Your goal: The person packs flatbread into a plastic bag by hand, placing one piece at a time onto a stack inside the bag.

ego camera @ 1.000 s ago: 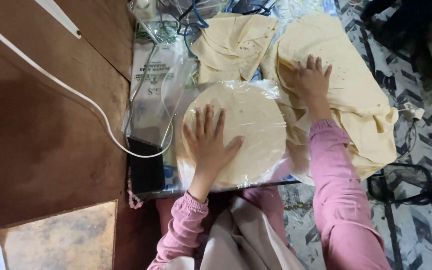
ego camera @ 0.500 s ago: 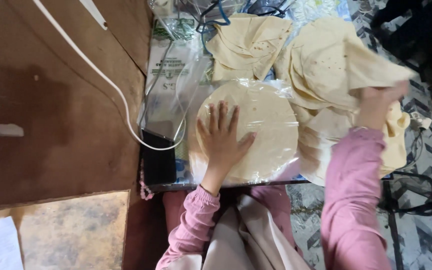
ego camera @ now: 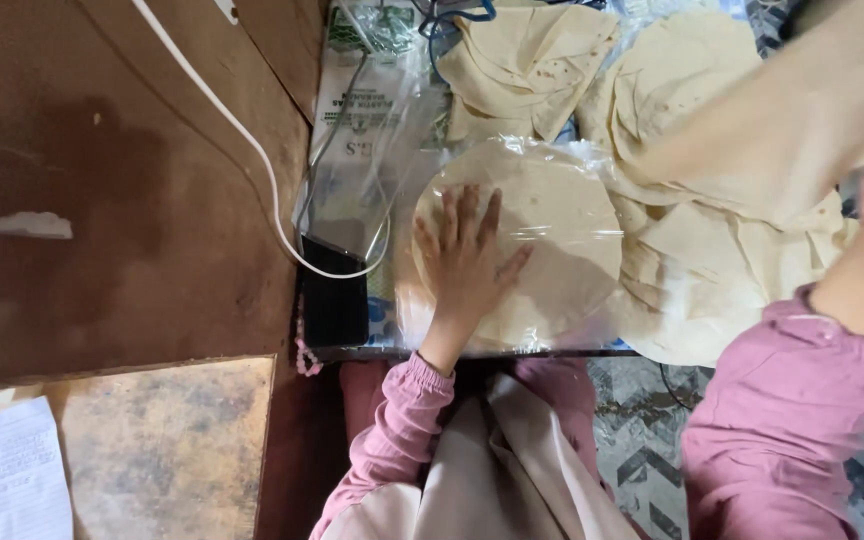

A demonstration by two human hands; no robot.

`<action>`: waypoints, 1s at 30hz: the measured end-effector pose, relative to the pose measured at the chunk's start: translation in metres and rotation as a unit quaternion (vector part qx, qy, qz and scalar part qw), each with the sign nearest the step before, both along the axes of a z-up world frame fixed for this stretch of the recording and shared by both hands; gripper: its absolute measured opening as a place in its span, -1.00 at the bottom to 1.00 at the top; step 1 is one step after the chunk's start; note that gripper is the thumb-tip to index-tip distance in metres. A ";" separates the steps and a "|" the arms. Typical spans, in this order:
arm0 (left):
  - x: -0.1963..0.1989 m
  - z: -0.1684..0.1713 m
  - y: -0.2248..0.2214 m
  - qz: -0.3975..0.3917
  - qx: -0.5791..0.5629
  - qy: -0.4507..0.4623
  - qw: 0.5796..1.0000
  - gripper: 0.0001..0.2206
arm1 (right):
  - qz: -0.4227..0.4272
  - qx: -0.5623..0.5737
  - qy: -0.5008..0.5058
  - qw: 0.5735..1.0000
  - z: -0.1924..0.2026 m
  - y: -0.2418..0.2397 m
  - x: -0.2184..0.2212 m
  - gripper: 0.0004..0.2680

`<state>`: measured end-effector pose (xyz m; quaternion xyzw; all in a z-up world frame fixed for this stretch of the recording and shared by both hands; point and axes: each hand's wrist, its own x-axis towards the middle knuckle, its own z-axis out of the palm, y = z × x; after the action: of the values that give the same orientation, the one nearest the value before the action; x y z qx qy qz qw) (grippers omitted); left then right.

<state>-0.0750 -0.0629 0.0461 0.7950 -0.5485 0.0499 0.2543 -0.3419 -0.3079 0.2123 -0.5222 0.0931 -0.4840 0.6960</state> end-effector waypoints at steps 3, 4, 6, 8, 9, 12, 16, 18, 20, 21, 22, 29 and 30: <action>0.003 -0.033 -0.001 0.013 -0.059 -0.009 0.998 -0.30 | 0.045 -0.081 0.046 0.995 0.005 0.038 0.042 -0.56; 0.007 -0.052 0.000 -0.009 -0.074 0.140 0.987 -0.34 | 0.062 -0.107 0.059 0.991 0.003 0.046 0.052 -0.56; 0.018 -0.077 0.001 -0.032 -0.086 0.285 0.954 -0.36 | 0.078 -0.133 0.071 0.986 -0.011 0.056 0.067 -0.57; 0.027 -0.089 0.002 -0.066 -0.100 0.469 0.875 -0.34 | 0.077 0.237 0.017 0.968 -0.041 0.065 0.080 -0.55; 0.038 -0.086 0.004 -0.067 -0.101 0.469 0.875 -0.34 | 0.076 0.236 0.017 0.968 -0.073 0.074 0.080 -0.55; 0.066 -0.074 0.007 -0.144 -0.220 0.779 0.569 -0.25 | 0.093 0.340 0.070 0.933 -0.143 0.094 0.078 -0.59; 0.080 -0.062 0.011 -0.068 -0.191 0.893 0.402 -0.28 | 0.096 0.403 0.097 0.905 -0.189 0.094 0.052 -0.62; 0.085 -0.069 0.015 0.034 -0.105 0.859 0.499 -0.37 | 0.099 0.394 0.098 0.909 -0.205 0.090 0.040 -0.66; 0.088 -0.089 0.024 -0.007 -0.141 0.855 0.500 -0.43 | 0.121 0.317 0.107 0.935 -0.211 0.092 0.034 -0.71; 0.086 -0.083 0.029 -0.004 -0.139 0.856 0.498 -0.43 | 0.120 0.320 0.108 0.933 -0.201 0.099 0.036 -0.71; 0.085 -0.078 0.032 -0.002 -0.119 0.839 0.531 -0.47 | 0.089 0.339 0.124 0.928 -0.191 0.103 0.042 -0.72; 0.092 0.012 0.004 -0.039 -0.059 0.861 0.503 -0.53 | 0.176 0.302 -0.047 0.936 -0.183 0.069 0.056 -0.85; 0.096 0.017 0.000 -0.044 -0.058 0.860 0.505 -0.53 | 0.174 0.298 -0.050 0.937 -0.159 0.074 0.062 -0.85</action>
<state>0.0210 -0.0629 0.0629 0.4055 -0.0907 -0.6375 0.6488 -0.2802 -0.2339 0.0536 -0.2741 0.1053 -0.3311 0.8967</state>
